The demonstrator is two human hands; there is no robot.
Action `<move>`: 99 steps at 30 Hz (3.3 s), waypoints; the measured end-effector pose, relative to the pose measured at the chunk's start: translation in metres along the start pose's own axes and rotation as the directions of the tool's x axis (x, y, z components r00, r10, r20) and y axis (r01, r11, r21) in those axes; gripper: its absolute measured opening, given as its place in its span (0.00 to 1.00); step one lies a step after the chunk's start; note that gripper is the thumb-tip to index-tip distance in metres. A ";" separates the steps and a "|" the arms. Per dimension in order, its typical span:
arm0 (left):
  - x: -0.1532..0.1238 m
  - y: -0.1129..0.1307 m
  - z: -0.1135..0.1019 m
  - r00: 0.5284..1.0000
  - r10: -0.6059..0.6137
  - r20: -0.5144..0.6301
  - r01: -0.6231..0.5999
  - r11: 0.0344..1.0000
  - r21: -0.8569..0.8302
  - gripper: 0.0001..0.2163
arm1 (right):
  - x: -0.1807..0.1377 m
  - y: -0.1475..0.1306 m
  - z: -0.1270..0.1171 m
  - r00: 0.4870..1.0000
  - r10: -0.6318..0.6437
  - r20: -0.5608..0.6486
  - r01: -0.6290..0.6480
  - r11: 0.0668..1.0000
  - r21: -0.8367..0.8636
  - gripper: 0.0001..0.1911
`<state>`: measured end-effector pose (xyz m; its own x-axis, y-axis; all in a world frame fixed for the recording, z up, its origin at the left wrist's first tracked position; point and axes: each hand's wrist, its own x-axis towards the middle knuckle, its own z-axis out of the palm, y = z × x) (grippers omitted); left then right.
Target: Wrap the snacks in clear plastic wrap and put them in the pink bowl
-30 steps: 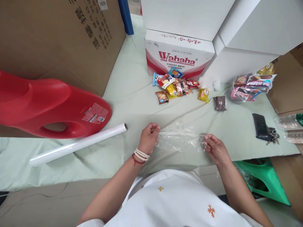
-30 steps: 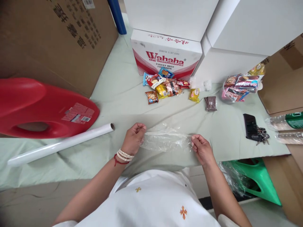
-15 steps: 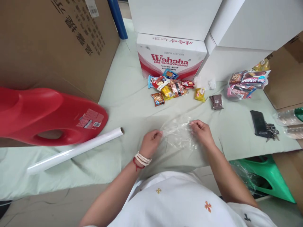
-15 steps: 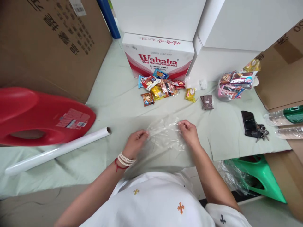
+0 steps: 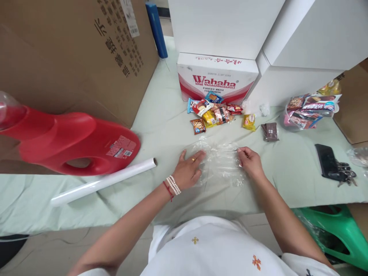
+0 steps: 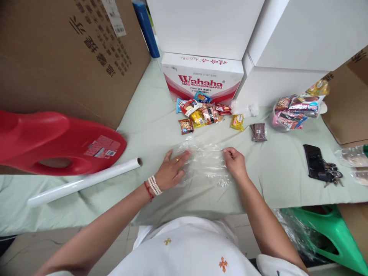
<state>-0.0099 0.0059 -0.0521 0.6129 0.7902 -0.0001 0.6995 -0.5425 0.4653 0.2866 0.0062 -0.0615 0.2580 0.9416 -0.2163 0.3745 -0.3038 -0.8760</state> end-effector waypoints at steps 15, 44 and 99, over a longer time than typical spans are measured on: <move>-0.043 0.038 0.036 0.990 -0.133 -0.057 0.141 0.971 0.194 0.36 | 0.071 -0.153 0.105 0.942 -0.121 0.313 0.325 0.556 -0.765 0.34; -0.060 0.027 0.032 0.992 -0.083 -0.091 0.086 0.996 0.037 0.30 | 0.076 -0.124 0.122 0.756 -0.278 0.593 0.645 0.472 -0.601 0.29; -0.094 0.000 0.008 0.931 0.363 0.040 -0.358 0.929 -0.098 0.37 | -0.103 0.017 -0.044 0.653 -0.460 0.602 0.719 0.626 -0.303 0.08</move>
<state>-0.0646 -0.0703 -0.0594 0.8390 0.5276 0.1335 0.3943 -0.7584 0.5191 0.3053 -0.1026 -0.0352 -0.5397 0.8418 0.0020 0.6892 0.4432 -0.5732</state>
